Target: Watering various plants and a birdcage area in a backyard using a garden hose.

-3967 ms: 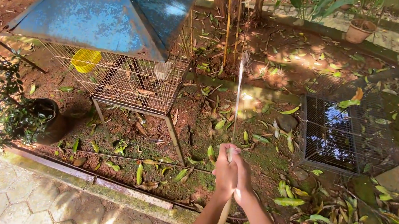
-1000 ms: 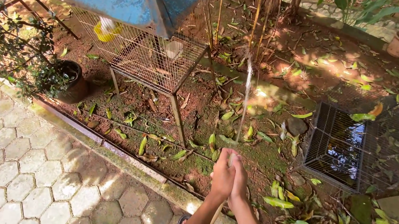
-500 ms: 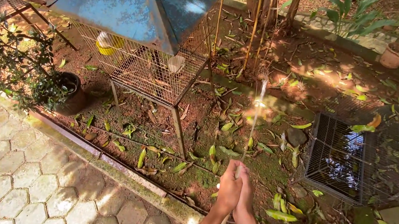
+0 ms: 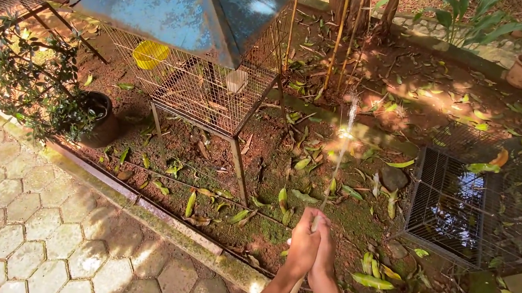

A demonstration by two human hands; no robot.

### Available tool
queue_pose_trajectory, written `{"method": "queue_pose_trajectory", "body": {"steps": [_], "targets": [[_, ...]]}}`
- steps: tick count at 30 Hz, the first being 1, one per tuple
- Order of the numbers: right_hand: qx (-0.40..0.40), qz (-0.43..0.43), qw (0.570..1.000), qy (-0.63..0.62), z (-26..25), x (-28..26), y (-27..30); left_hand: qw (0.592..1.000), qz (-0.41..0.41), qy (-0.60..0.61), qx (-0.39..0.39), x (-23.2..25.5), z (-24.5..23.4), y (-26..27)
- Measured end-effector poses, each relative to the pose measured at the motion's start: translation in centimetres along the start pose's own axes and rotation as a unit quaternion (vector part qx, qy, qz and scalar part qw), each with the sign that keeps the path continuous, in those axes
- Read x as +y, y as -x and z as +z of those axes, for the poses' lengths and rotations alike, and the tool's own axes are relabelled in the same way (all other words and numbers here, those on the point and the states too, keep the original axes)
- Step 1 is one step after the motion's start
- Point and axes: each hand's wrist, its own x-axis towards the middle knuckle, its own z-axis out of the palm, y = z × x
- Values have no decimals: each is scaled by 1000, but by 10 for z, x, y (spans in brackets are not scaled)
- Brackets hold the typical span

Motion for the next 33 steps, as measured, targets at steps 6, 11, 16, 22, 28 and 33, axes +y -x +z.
{"method": "queue_pose_trajectory", "body": {"steps": [6,11,16,22,28,33], "targets": [[30,-28,995,92,4,-8,12,999,6,-8,32,-3,4,-2],[17,-48,998,38,1,-3,2,998,14,-11,54,-3,6,-4],[35,-8,996,77,21,-41,36,996,30,-13,88,5,0,-15],[-82,2,996,19,16,-47,48,993,61,-18,101,11,-5,-23],[-46,73,996,30,30,-91,86,992,54,-17,111,12,0,-30],[14,2,986,165,5,-48,28,991,66,-27,117,11,4,-28]]}}
